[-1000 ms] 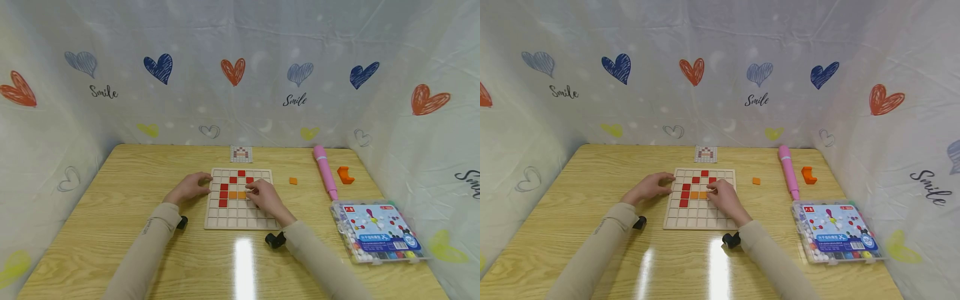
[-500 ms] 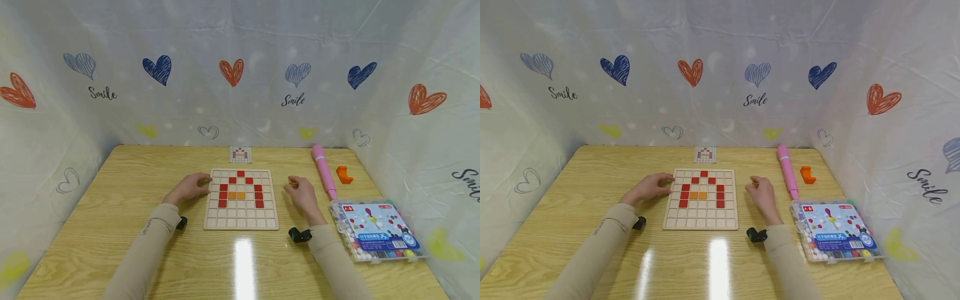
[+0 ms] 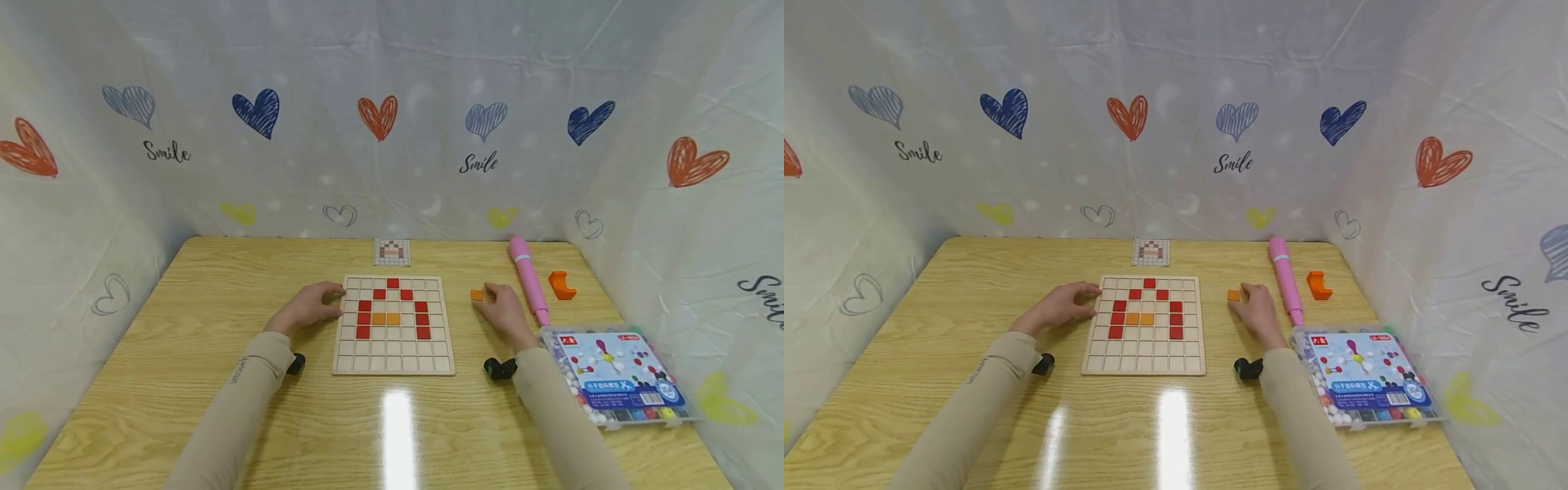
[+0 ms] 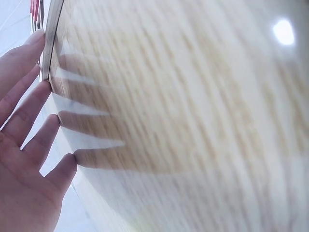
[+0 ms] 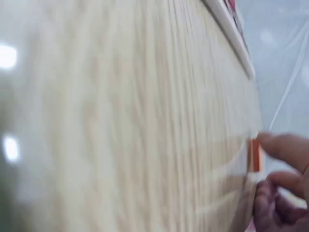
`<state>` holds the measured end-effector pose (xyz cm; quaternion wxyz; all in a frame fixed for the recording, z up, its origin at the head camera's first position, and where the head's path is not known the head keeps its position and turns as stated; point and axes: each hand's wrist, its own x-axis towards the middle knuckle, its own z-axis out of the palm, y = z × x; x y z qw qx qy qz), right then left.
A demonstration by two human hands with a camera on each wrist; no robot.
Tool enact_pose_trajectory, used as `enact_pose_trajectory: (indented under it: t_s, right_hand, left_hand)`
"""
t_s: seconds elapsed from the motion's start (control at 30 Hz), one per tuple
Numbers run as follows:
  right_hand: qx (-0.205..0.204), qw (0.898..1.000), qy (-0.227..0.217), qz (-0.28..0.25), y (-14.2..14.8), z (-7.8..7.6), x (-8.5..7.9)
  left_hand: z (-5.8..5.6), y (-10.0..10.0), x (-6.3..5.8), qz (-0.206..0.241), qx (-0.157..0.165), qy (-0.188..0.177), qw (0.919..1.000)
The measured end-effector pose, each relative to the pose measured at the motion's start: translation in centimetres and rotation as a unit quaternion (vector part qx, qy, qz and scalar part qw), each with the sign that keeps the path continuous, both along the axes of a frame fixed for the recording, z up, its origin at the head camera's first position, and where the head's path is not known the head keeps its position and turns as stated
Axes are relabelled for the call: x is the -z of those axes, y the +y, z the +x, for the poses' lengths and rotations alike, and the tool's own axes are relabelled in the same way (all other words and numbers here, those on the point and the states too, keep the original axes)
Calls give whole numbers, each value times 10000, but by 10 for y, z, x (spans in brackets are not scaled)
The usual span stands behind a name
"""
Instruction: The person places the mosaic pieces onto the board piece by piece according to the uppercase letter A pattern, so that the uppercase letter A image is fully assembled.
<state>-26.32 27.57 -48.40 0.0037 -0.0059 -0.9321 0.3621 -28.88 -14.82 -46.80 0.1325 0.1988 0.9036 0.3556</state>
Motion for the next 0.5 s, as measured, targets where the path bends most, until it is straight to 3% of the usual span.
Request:
enact_pose_trajectory:
  t_s: [0.23,0.5]
  right_hand:
    - [-455,9989,106,20,10,-13,3]
    - [-692,9967,313,300,11,-14,1]
  left_hand:
    - [1,1,-1,48,10,-28,10000]
    - [1,2,-3,5,-7,31,10000]
